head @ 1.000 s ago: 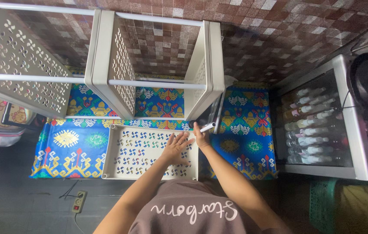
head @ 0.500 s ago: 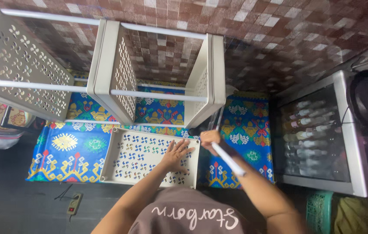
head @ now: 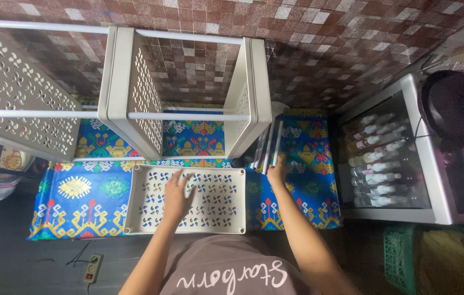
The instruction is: The person disassembles a white plastic shelving unit by removing the vertical poles and panels one by one. They place the removed parts on the floor and organize them into neat stacks.
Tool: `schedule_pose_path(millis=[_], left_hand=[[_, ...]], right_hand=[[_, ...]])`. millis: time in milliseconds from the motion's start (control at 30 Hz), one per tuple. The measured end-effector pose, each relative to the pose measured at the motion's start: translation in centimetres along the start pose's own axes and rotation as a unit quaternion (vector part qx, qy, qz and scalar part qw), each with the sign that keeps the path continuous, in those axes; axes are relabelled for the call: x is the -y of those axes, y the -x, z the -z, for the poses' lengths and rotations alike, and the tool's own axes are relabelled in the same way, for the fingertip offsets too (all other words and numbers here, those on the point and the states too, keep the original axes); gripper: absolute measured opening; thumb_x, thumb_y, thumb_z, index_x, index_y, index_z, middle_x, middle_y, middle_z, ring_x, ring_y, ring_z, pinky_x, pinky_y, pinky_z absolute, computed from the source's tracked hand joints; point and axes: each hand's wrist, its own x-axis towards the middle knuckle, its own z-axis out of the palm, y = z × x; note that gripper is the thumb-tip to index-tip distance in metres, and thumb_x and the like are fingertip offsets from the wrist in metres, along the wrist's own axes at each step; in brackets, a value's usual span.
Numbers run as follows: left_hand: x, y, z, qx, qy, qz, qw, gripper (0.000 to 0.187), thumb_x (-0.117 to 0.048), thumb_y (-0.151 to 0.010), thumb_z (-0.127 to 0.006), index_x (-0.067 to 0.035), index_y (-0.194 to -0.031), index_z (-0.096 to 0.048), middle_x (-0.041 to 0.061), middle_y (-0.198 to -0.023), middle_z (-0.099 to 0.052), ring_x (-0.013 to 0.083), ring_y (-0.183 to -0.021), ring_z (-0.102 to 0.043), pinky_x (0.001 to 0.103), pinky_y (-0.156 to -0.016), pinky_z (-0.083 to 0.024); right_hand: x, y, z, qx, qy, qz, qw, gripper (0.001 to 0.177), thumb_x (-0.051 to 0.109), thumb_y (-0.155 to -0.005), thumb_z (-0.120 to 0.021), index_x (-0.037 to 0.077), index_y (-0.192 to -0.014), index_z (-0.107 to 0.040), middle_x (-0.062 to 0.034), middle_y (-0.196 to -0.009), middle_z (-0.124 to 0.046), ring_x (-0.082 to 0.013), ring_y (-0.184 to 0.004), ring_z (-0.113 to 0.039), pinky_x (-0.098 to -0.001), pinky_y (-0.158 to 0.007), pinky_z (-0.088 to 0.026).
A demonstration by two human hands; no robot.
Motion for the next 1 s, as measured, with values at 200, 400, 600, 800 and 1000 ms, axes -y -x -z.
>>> schedule_pose_path(millis=[200,400,600,800,1000], left_hand=[[7.0,5.2,8.3,-0.068,-0.153,0.197,0.966,0.069,-0.023,-0.085,-0.072,-0.003,-0.147,-0.048,0.034,-0.135,-0.056,0.05,-0.122,-0.056,0.054,-0.104,-0.046],[12.0,8.0,8.3,0.05,-0.125,0.285,0.949,0.038,-0.019,-0.098,-0.054,-0.011,-0.136,-0.058,0.026,-0.128,-0.066,0.0465,-0.112,-0.066,0.055,-0.092,-0.053],[12.5,9.0,8.2,0.023,-0.126,0.246,0.961,0.047,-0.015,-0.093,-0.053,-0.014,-0.14,-0.058,0.022,-0.129,-0.065,0.0455,-0.104,-0.067,0.055,-0.088,-0.053],[5.2,8.2,7.5,0.016,-0.084,0.167,0.982,0.048,-0.017,-0.092,-0.061,-0.018,-0.14,-0.059,0.015,-0.122,-0.069,0.0384,-0.101,-0.07,0.05,-0.08,-0.056],[-9.5,2.8,5.3,0.13,0.138,-0.097,0.977,0.049,-0.024,-0.09,-0.071,-0.015,-0.137,-0.059,0.014,-0.129,-0.067,0.0362,-0.113,-0.065,0.045,-0.091,-0.054]], right_hand=[[0.1,-0.6,0.3,0.044,0.147,-0.01,0.988,0.051,0.011,-0.089,-0.066,0.012,-0.139,-0.058,-0.0198,-0.133,-0.063,-0.0381,-0.131,-0.054,-0.0508,-0.114,-0.04],[2.2,-2.4,-0.9,0.024,0.176,0.072,0.982,0.046,0.015,-0.079,-0.067,0.017,-0.125,-0.069,-0.0232,-0.132,-0.059,-0.0471,-0.117,-0.049,-0.0524,-0.095,-0.044],[2.9,4.6,0.2,0.006,-0.098,0.136,0.986,0.061,0.033,-0.094,-0.069,0.007,-0.145,-0.046,-0.0236,-0.137,-0.052,-0.0401,-0.129,-0.047,-0.0507,-0.108,-0.038],[-2.9,18.4,5.3,0.197,-0.254,0.032,0.946,0.058,0.04,-0.095,-0.065,0.0,-0.133,-0.048,-0.0174,-0.122,-0.059,-0.0286,-0.111,-0.055,-0.0414,-0.094,-0.042],[-12.4,20.7,14.6,-0.101,-0.275,-0.257,0.921,0.057,0.048,-0.105,-0.058,-0.007,-0.088,-0.068,-0.006,-0.077,-0.063,-0.0156,-0.07,-0.053,-0.0359,-0.065,-0.045]])
